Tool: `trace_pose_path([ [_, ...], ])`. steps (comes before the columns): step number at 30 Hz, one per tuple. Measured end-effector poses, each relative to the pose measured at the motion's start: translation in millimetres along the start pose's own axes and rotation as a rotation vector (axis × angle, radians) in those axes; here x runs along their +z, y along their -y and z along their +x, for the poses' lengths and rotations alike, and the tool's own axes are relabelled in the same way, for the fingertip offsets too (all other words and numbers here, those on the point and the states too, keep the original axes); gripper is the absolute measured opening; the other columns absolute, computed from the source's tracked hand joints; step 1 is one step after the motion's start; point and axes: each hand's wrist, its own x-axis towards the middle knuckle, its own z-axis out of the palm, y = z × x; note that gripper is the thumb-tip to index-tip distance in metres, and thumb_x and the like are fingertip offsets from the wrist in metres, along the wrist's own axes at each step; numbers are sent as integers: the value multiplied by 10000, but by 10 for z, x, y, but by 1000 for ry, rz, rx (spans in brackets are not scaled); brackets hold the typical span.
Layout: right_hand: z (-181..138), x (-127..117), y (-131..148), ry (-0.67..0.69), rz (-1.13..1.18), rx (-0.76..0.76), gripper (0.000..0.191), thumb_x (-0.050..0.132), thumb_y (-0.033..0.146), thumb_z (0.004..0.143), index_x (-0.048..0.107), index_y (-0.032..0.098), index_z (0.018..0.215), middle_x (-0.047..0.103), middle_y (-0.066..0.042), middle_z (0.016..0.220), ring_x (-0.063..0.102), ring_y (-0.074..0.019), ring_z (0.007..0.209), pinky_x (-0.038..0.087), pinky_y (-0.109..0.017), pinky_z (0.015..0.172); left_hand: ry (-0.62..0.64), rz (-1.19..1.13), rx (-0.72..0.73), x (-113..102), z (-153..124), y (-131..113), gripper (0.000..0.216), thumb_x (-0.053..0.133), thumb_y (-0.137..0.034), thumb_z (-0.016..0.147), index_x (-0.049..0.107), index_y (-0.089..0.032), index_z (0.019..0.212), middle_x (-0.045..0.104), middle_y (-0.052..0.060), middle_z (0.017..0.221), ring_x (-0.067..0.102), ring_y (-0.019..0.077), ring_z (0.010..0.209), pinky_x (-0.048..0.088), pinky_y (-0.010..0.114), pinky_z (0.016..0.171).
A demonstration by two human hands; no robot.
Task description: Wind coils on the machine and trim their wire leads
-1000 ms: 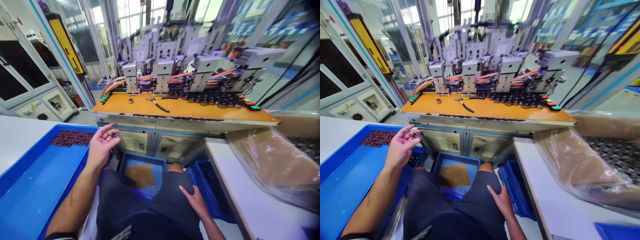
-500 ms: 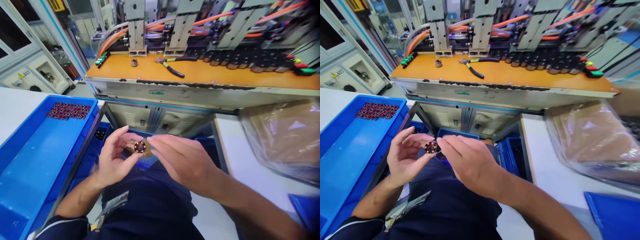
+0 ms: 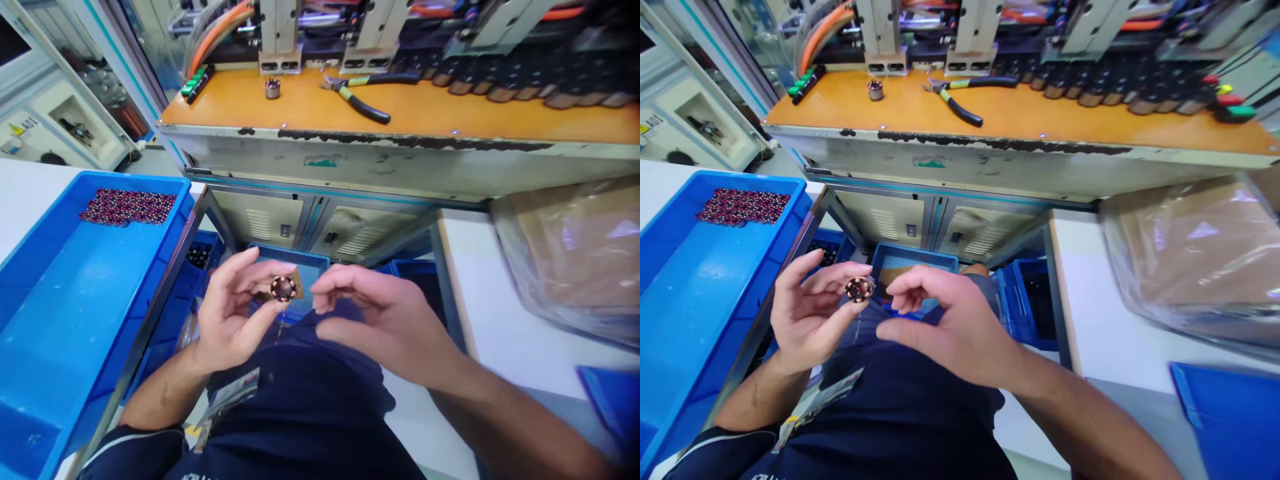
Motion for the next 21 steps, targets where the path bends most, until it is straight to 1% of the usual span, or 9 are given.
trace_pose_path([
  [1,43,18,-6,-55,118,84,262,799,339,797,623,174,898,635,10,769,593,-104,696,490,-222,651,24,-4,-8,12,-15,-13,755,659,6,840,373,-305,1466,699,96,1253,712,174,1071,611,275,900],
  [3,117,77,-31,-89,296,189,246,775,338,790,594,172,791,595,21,710,555,-97,643,461,-220,600,62,-23,-5,37,-30,-28,738,633,6,856,368,-303,1472,688,109,1275,705,186,1096,609,292,914],
  [5,156,161,-74,-78,392,206,230,751,316,794,584,171,735,596,15,713,545,-99,653,449,-223,604,55,-40,4,62,-25,-28,750,657,9,837,387,-304,1463,686,108,1268,709,183,1081,611,285,903],
  [7,144,261,-133,-94,476,197,210,745,288,808,588,174,728,602,16,730,550,-100,686,450,-224,638,12,-59,24,82,-7,-14,778,721,1,790,424,-309,1439,698,87,1215,726,160,999,617,253,858],
  [11,13,431,-251,-242,644,200,244,726,339,861,582,181,743,559,31,705,511,-90,670,427,-232,678,-64,-131,-6,86,32,28,727,765,-67,781,465,-307,1398,703,63,1103,728,137,891,617,233,794],
  [14,-59,446,-277,-241,646,234,251,718,379,874,587,181,791,557,21,725,505,-98,670,413,-236,651,-52,-172,-37,62,45,41,715,758,-84,795,453,-301,1404,708,71,1098,726,144,900,616,241,794],
  [17,-41,374,-235,-207,573,198,240,774,351,824,610,194,902,572,14,787,528,-108,711,436,-237,663,14,-147,4,49,41,27,756,746,-37,787,437,-294,1427,715,76,1120,728,149,931,613,240,816],
  [19,-17,333,-204,-179,540,174,218,771,330,825,608,195,876,574,10,806,540,-113,744,449,-240,689,53,-137,32,53,33,7,775,732,-11,788,429,-302,1439,717,76,1142,724,159,983,610,250,851],
  [21,-22,327,-202,-177,541,170,202,720,335,876,593,192,814,555,10,789,525,-112,748,439,-240,692,64,-170,-4,57,26,-16,770,713,3,798,431,-317,1439,717,76,1165,720,167,1019,610,265,872],
])
